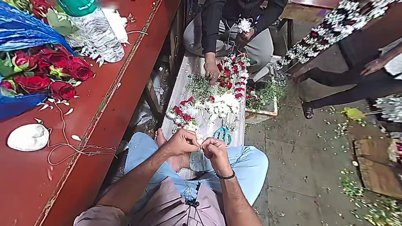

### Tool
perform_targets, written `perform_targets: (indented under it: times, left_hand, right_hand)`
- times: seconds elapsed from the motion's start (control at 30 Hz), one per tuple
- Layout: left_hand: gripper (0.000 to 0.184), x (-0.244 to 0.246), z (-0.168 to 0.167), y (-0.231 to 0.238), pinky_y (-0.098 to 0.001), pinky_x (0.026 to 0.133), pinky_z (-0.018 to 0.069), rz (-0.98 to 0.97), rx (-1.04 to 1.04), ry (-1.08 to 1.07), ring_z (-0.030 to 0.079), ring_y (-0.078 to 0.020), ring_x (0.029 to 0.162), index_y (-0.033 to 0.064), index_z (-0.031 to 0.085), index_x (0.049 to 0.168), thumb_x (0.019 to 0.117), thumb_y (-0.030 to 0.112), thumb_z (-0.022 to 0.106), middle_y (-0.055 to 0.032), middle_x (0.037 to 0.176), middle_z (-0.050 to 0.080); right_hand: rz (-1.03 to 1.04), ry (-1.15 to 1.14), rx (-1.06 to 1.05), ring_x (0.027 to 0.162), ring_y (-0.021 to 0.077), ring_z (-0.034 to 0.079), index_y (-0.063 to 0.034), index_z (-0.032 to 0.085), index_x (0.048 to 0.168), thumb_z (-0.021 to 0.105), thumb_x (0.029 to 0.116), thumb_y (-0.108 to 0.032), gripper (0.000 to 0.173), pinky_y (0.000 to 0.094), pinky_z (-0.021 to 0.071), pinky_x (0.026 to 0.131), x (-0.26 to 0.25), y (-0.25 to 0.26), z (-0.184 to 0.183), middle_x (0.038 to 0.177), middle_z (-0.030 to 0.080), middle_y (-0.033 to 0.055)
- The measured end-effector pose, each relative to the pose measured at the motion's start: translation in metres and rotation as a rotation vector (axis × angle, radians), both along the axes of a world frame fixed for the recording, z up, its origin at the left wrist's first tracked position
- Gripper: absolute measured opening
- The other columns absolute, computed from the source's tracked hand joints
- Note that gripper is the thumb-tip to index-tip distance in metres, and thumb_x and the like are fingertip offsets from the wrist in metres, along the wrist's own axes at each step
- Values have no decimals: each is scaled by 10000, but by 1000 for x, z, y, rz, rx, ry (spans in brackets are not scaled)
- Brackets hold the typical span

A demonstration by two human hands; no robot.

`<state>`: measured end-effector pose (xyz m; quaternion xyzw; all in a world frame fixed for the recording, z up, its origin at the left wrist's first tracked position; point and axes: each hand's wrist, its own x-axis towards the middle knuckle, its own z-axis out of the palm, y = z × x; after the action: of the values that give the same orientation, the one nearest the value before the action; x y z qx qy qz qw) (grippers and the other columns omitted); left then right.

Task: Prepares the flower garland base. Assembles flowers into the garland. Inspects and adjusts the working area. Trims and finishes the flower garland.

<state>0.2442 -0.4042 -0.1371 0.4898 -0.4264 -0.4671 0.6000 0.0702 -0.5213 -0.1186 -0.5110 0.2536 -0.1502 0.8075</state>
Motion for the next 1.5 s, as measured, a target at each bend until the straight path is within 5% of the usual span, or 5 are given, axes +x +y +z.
perform_targets:
  times: [0.27,0.5,0.83,0.93,1.5]
  left_hand:
    - [55,-14,-20,3,-218,594,460,201,-37,680,567,-51,670,103,707,941,907,66,730,-19,886,686]
    - [58,-11,-2,-4,-312,674,575,480,132,155,654,-154,716,-13,677,949,925,34,703,-82,835,688]
    - [230,-28,-22,45,-342,904,569,-35,202,-27,680,-139,951,-16,700,1067,989,186,624,-93,1016,711]
    - [231,-14,-32,62,-341,910,565,6,337,-112,680,-128,970,25,714,1104,987,209,638,-80,1047,717]
    - [216,17,90,60,-274,784,591,111,75,158,678,-84,802,-23,692,1086,1057,113,527,-23,892,716]
  right_hand:
    - [-73,-91,331,412,28,389,-80,692,822,543,942,-71,192,201,321,390,-1,1,-15,523,462,-59]
    - [-151,-230,538,411,27,414,-22,702,911,574,940,-20,131,189,357,392,14,21,24,526,463,-53]
    - [-280,-432,332,447,31,380,-186,675,1011,402,1080,-252,289,202,341,456,16,-37,129,525,382,-106]
    - [-295,-447,219,446,47,376,-154,594,1283,308,1082,-220,355,217,360,455,8,-58,142,556,384,-88]
    - [-305,-355,518,475,54,410,-103,543,1398,305,1104,-187,387,230,379,480,15,-27,21,586,429,-78]
